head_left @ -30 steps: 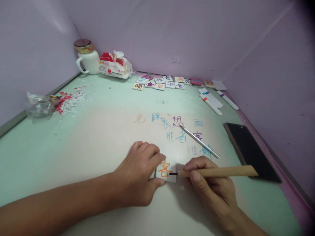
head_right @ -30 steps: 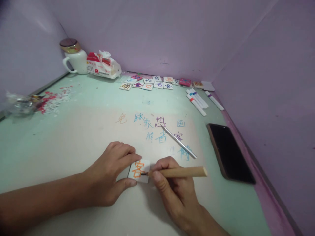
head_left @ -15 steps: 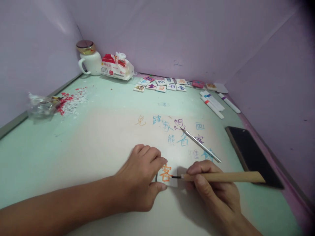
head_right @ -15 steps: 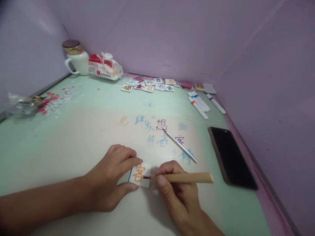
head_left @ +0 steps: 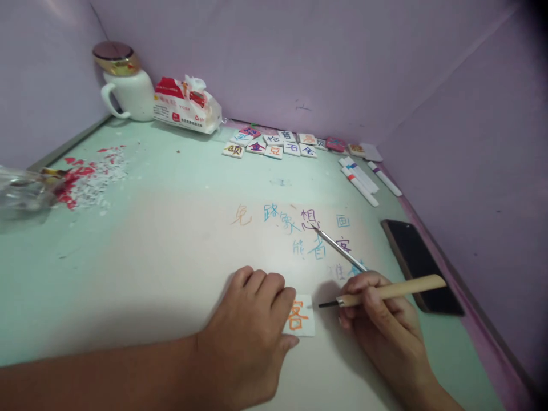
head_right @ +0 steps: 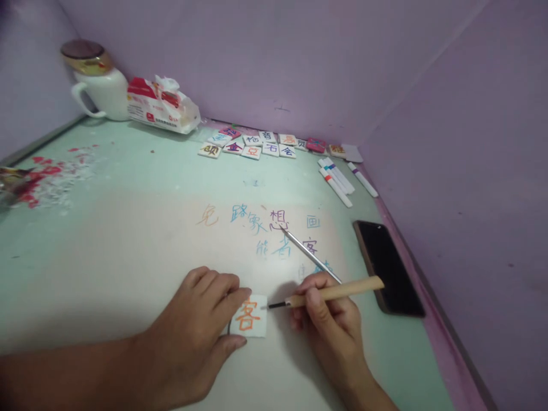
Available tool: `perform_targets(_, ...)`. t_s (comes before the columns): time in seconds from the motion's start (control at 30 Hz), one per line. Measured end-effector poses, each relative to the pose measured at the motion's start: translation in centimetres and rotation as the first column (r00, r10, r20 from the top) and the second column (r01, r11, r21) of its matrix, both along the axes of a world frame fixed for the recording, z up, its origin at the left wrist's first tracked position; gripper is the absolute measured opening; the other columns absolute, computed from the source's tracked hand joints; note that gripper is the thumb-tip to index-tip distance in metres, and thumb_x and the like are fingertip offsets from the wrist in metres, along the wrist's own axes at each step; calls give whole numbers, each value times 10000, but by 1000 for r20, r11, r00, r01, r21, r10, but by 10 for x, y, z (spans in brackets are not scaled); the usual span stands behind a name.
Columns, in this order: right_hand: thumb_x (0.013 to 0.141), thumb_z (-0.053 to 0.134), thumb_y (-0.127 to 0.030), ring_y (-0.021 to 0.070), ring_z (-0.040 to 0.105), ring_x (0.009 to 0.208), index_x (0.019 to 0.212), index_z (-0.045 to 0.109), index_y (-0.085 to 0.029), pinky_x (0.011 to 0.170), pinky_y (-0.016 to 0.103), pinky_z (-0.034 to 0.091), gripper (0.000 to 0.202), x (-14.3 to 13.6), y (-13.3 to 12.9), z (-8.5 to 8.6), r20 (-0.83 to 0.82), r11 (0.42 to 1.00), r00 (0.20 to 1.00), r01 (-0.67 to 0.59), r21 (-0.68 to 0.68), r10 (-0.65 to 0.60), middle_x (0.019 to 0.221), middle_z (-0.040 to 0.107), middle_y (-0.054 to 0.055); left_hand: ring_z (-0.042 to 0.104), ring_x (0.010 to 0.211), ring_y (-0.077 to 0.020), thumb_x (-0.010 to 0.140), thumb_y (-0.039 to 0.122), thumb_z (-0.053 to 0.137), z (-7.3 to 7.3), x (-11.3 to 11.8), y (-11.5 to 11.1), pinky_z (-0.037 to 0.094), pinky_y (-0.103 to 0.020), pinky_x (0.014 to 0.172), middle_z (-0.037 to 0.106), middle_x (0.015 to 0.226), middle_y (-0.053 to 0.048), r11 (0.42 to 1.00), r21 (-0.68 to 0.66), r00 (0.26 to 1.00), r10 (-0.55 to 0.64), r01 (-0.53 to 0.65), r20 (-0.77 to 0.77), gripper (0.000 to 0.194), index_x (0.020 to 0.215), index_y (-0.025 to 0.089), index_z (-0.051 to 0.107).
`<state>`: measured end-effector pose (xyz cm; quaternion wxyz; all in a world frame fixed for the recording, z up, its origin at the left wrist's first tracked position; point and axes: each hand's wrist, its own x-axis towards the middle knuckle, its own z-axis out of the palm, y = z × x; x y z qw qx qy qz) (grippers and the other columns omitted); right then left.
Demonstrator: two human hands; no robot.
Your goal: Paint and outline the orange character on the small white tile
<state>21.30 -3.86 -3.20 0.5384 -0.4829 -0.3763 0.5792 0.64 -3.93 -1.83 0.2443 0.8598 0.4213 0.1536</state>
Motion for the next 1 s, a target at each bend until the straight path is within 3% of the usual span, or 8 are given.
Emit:
perform_targets(0.1, 822, 643, -331, 97, 528, 520, 805, 663, -191, 444, 179, 455, 142, 0, 6, -1, -6, 999, 1000, -27, 41, 28, 624, 571, 4, 461, 881, -272, 771, 196, 586, -1, -2, 1, 347, -490, 803, 541, 997, -82, 999, -42, 1000, 4, -4, -2, 302, 1066, 168, 523)
perform_targets(0.27, 789, 684, -360, 87, 502, 502, 773, 642, -191, 443, 172, 417, 175, -9, 6, 1, -21, 998, 998, 56, 12, -55, 591, 563, -13, 459, 867, -259, 745, 154, 597, -5, -5, 4, 346, -468, 794, 540, 1003, -79, 1000, -5, 998, -1, 2, 58, 364, 1097, 170, 504)
perform_targets(0.47, 776, 691, -405, 83, 486, 466, 748, 613, -175, 442, 184, 353, 245, -6, 7, 4, -26, 987, 987, -156, -40, 155, 546, 559, -17, 460, 886, -258, 741, 164, 590, -2, -5, 5, 345, -452, 813, 516, 986, -92, 999, 46, 998, -8, 5, 62, 365, 1093, 159, 494)
perform_targets(0.67, 834, 624, -405, 93, 481, 475, 748, 590, -177, 446, 204, 369, 246, -1, 11, 3, -142, 963, 954, -268, -13, 263, 563, 569, -10, 478, 902, -248, 802, 275, 574, 7, -5, 4, 357, -425, 826, 513, 1014, -91, 1000, -1, 1000, -11, 11, 28, 368, 1144, 179, 478)
perform_targets(1.0, 808, 653, -399, 117, 487, 500, 761, 616, -189, 463, 230, 367, 218, 1, 9, 10, -150, 975, 974, -190, -111, 172, 582, 561, -8, 486, 876, -238, 784, 300, 583, 11, -1, 4, 366, -431, 827, 531, 980, -97, 997, -63, 997, 49, -46, 56, 350, 1100, 156, 532)
